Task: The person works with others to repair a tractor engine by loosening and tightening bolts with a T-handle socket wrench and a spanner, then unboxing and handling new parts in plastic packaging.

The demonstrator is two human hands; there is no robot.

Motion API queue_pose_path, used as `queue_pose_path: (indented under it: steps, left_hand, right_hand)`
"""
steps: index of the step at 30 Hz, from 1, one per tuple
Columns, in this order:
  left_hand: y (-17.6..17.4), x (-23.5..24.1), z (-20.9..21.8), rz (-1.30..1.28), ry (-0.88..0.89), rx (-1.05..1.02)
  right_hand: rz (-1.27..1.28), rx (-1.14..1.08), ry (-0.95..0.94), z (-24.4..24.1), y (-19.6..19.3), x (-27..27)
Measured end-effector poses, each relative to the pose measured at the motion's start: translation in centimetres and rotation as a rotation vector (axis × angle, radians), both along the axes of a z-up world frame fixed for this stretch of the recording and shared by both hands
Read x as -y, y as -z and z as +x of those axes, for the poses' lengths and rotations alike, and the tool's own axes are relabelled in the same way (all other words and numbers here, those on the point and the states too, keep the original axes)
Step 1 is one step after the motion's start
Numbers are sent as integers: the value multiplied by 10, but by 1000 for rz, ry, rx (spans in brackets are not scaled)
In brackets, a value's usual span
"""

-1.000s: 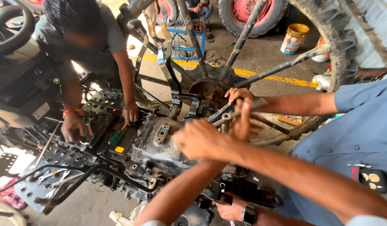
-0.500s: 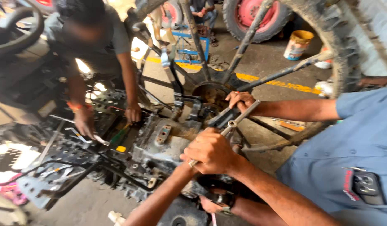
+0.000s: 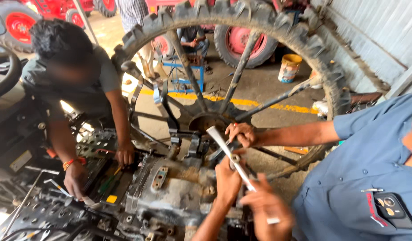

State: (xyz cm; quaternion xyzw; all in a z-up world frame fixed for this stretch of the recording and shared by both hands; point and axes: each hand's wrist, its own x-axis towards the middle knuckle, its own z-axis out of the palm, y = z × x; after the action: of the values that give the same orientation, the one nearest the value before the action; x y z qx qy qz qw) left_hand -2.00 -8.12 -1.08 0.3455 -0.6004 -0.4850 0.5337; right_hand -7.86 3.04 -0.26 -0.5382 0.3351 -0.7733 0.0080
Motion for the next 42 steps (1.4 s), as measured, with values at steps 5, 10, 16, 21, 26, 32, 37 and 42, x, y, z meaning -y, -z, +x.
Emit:
queue_pose_path:
  steps: [5,10,16,21,26,32,37,42]
  left_hand:
    - [22,-15,1,52,15,40]
    - [26,-22,12,72,54,-75]
    - [22,-15,11,74,58,-102]
    - [30,-10,17,86,64,-170]
    - [27,-1,12,80,244,-105]
    - [23,13,5,-50,134,-51]
    - [23,14,18,-35,98,-104]
    - [33,11,0,66,87,-164]
  right_hand:
    - [183,918,-222,-55,40,26]
    - [565,948,-938,-81,-12,133]
    - [704,839,-870,-49,-33,162]
    - [836,898,-860,-48,-5,167]
    - [1417,315,-1110,-46,-38,219]
    - [1212,-1213,-366,53,-75,161]
    - [650,-1373,-126,56,-65,66]
    - [4,-716,-131,-13,6,27]
